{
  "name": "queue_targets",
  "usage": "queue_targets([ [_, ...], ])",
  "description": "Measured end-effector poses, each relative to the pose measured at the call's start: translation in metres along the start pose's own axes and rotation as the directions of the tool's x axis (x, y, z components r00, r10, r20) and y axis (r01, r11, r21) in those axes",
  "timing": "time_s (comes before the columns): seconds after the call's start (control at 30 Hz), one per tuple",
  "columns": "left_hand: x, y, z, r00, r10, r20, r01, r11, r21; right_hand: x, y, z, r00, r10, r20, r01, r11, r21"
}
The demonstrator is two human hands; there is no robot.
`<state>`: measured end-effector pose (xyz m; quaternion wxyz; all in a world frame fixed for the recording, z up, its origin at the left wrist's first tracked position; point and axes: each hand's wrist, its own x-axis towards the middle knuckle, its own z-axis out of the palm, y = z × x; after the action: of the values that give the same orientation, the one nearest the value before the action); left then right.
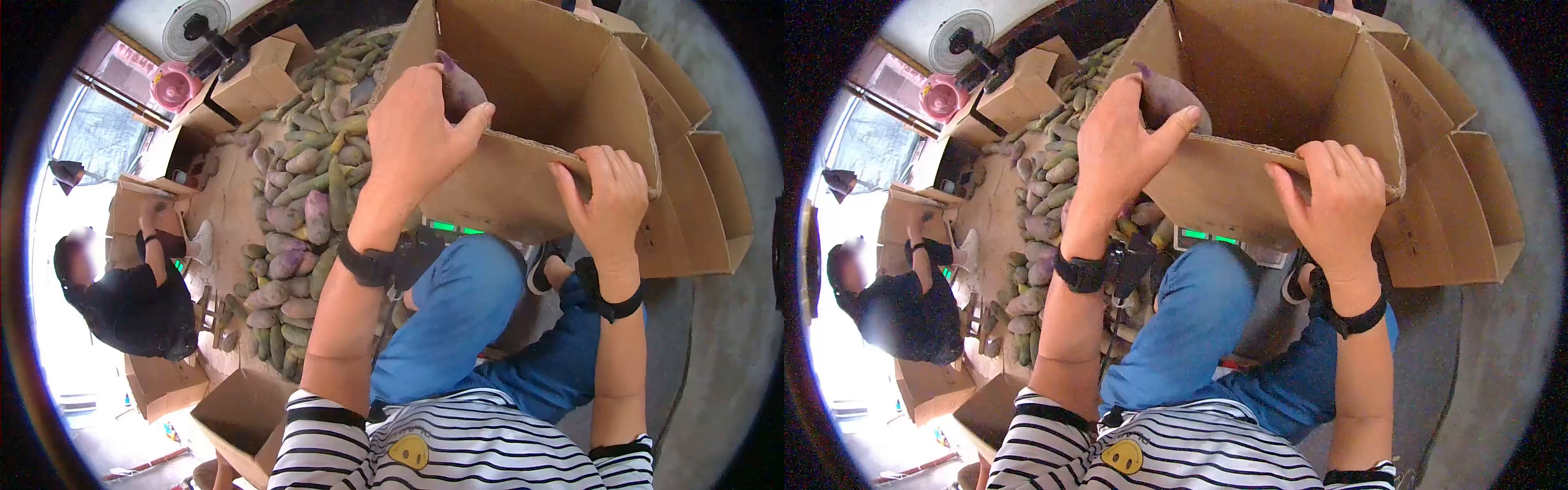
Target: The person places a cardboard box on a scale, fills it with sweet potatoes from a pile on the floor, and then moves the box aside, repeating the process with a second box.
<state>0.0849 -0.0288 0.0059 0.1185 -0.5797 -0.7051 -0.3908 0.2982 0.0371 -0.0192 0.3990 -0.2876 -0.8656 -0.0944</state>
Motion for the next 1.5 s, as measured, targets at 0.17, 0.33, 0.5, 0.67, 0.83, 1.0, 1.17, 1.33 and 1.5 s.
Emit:
queue_targets([
  [0.17, 0.001, 0.001, 0.009, 0.997, 0.041, 0.067, -0.055, 0.974, 0.221, 0.002, 0.002, 0.001, 1.000, -0.005, -0.004, 0.005, 1.000, 0.004],
  [0.33, -0.003, -0.004, 0.021, 0.976, 0.182, -0.120, -0.148, 0.958, 0.245, 0.003, 0.001, 0.001, 1.000, -0.015, 0.003, 0.015, 1.000, 0.000],
  [0.5, -0.003, -0.005, 0.029, 0.962, 0.229, -0.147, -0.190, 0.952, 0.241, 0.003, 0.007, 0.003, 0.999, -0.036, 0.004, 0.036, 0.999, 0.000],
  [0.67, 0.000, -0.007, 0.035, 0.937, 0.252, -0.243, -0.191, 0.950, 0.248, 0.005, 0.006, 0.005, 0.999, -0.032, 0.005, 0.032, 0.999, -0.027],
  [0.83, -0.009, -0.002, 0.027, 0.943, 0.221, -0.247, -0.174, 0.964, 0.199, 0.004, 0.005, 0.004, 0.999, -0.013, 0.035, 0.014, 0.999, -0.034],
  [1.0, -0.058, 0.049, -0.013, 0.954, 0.271, -0.128, -0.299, 0.895, -0.331, 0.005, 0.007, 0.005, 1.000, -0.018, 0.024, 0.019, 0.998, -0.055],
  [1.17, -0.120, 0.064, -0.008, 0.919, 0.245, 0.309, -0.166, 0.951, -0.260, 0.007, 0.005, 0.005, 1.000, -0.028, -0.004, 0.028, 0.999, -0.045],
  [1.33, -0.148, 0.057, 0.010, 0.830, 0.154, 0.536, -0.097, 0.986, -0.133, 0.004, 0.003, 0.002, 1.000, -0.013, 0.020, 0.014, 0.998, -0.059],
  [1.5, -0.155, 0.045, 0.011, 0.849, 0.170, 0.500, -0.066, 0.974, -0.219, 0.003, 0.002, 0.000, 0.997, 0.000, 0.073, 0.006, 0.997, -0.076],
])
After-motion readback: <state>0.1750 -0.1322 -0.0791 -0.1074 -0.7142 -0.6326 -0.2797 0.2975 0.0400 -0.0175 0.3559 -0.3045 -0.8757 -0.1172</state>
